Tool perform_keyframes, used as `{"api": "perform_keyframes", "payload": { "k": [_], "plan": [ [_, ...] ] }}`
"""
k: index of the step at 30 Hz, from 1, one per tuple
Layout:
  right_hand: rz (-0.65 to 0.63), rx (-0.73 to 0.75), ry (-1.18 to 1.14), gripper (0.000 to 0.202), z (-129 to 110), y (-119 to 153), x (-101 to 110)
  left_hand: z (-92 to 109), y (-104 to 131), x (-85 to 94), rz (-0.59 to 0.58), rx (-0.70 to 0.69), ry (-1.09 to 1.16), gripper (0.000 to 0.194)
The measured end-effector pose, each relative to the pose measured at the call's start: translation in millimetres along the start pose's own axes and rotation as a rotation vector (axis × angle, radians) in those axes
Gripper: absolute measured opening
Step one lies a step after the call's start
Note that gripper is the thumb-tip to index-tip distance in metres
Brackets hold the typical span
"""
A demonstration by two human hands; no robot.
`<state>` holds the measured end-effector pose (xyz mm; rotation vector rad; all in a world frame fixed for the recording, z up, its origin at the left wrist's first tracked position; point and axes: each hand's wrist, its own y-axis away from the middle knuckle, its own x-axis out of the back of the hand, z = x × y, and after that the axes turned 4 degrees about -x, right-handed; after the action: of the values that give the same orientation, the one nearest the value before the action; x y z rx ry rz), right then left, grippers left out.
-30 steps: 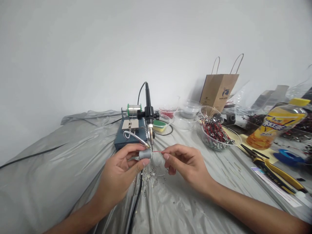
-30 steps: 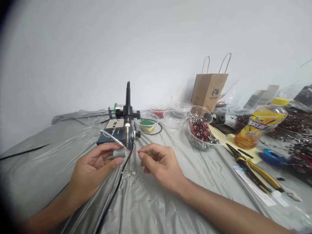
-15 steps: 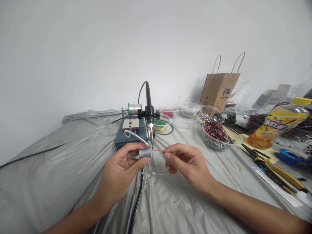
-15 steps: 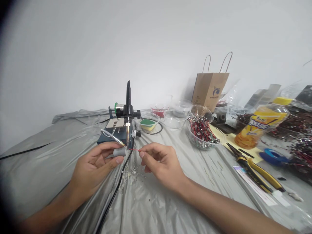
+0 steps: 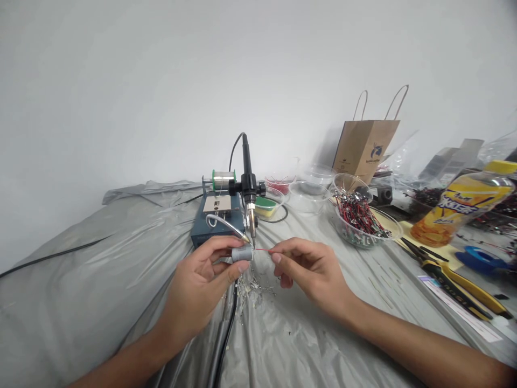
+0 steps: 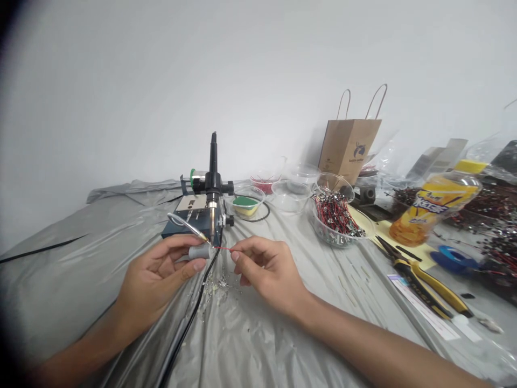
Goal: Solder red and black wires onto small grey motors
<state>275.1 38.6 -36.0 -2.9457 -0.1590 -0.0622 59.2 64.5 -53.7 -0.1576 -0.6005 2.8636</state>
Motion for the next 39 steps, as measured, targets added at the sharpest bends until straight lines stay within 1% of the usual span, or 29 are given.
{"api": "perform_keyframes", "payload": {
  "k": [6, 19, 31, 39],
  "plan": [
    [0.025, 0.013, -0.003, 0.027, -1.3, 0.8, 2.6, -0.1, -0.8, -1.4, 0.01, -0.005, 0.004, 0.024],
    [0.004, 0.012, 0.002, 0.028, -1.1, 0.2, -0.4, 2.0, -0.6, -1.5, 0.003, -0.007, -0.008, 0.023],
    [0.0, 0.008, -0.008, 0.025, -0.9, -0.3, -0.1, -0.2, 0.4, -0.4, 0.001, -0.012, -0.022, 0.024],
    [-0.001, 0.006, -0.008, 0.026, -0.6, 0.5, 0.3, 2.3, 0.7, -0.2, 0.003, -0.021, -0.039, 0.024]
  ]
}}
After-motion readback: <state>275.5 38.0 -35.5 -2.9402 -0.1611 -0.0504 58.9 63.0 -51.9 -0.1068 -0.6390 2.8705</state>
